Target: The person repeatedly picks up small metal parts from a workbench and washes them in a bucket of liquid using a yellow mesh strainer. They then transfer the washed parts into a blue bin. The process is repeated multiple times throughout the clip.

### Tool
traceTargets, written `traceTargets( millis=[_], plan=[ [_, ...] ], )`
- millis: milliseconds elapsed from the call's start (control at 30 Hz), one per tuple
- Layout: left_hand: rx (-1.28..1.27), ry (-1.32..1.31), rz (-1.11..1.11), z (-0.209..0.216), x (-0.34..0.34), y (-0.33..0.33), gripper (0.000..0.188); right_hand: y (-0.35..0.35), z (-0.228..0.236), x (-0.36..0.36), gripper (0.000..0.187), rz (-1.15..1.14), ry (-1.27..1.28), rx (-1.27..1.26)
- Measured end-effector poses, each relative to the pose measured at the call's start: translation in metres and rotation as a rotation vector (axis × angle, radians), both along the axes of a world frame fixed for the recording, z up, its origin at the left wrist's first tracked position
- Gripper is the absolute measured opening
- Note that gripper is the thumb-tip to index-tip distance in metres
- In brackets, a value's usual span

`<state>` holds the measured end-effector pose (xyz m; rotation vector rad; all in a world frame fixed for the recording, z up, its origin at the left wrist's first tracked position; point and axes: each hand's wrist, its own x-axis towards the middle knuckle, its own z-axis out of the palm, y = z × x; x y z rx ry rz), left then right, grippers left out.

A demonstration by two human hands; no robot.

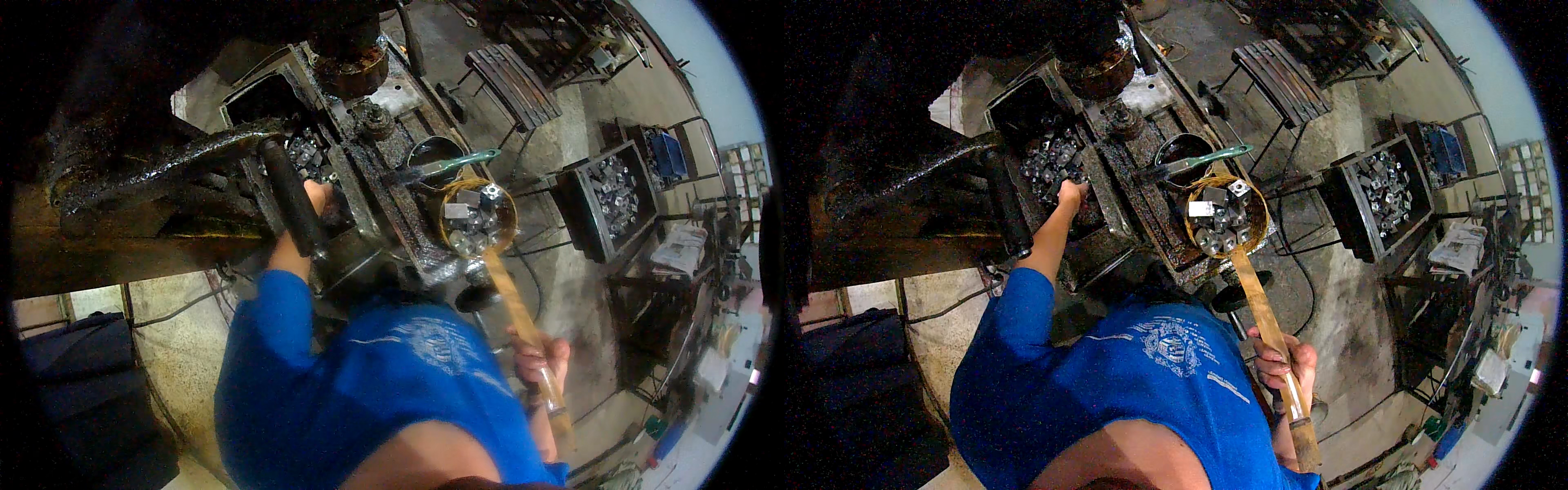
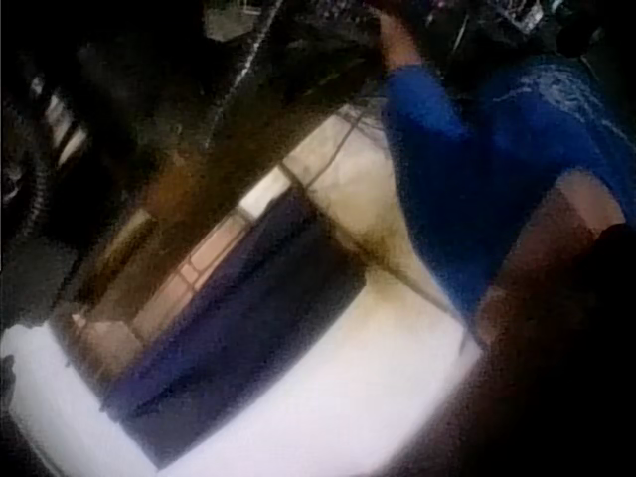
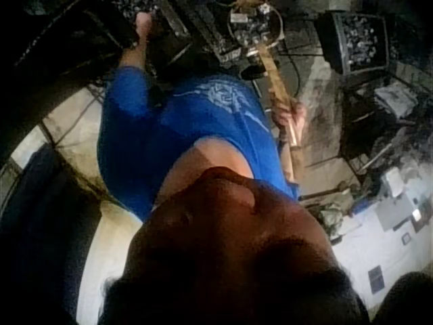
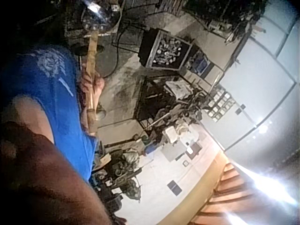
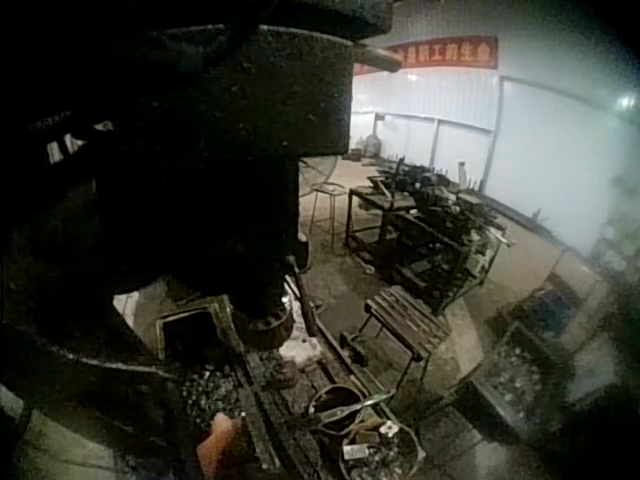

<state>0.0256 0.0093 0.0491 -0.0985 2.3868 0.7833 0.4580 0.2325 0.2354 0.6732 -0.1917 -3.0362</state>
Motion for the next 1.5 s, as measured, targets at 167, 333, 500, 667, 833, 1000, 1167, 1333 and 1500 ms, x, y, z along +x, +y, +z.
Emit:
traceTargets(
  millis=[167,333,500,667,833,1000,1167,1333,1500],
  plan=[
    [-0.258,0.123,0.031,-0.064,-0.013,0.027,0.027,0.0,-0.007,0.005,0.075,0.001,0.042,-0.043],
    [-0.228,0.099,0.073,-0.147,-0.043,0.032,0.032,0.0,-0.011,0.011,0.073,-0.021,-0.002,-0.089],
    [-0.021,0.282,-0.142,-0.192,-0.077,-0.016,0.036,0.004,-0.009,0.003,0.069,0.035,0.043,-0.062],
    [0.448,0.18,0.325,-0.151,-0.052,-0.038,0.016,0.003,0.005,-0.003,0.069,0.057,0.019,0.041],
    [0.537,0.052,0.338,0.028,0.009,-0.017,0.029,0.006,0.001,-0.001,0.069,0.069,0.04,0.066],
    [0.672,0.082,0.015,0.116,0.072,0.01,0.03,0.011,-0.005,0.0,0.068,0.103,0.092,0.052],
    [0.695,0.099,-0.588,0.154,0.125,0.118,0.036,0.012,-0.004,0.0,0.067,0.115,0.078,0.032],
    [0.458,0.521,-0.976,0.149,0.17,0.213,0.039,0.01,-0.006,0.001,0.067,0.058,0.073,-0.029],
    [0.17,0.66,-1.128,0.131,0.176,0.232,0.034,0.011,-0.007,0.0,0.064,0.06,0.126,-0.064]
  ],
)
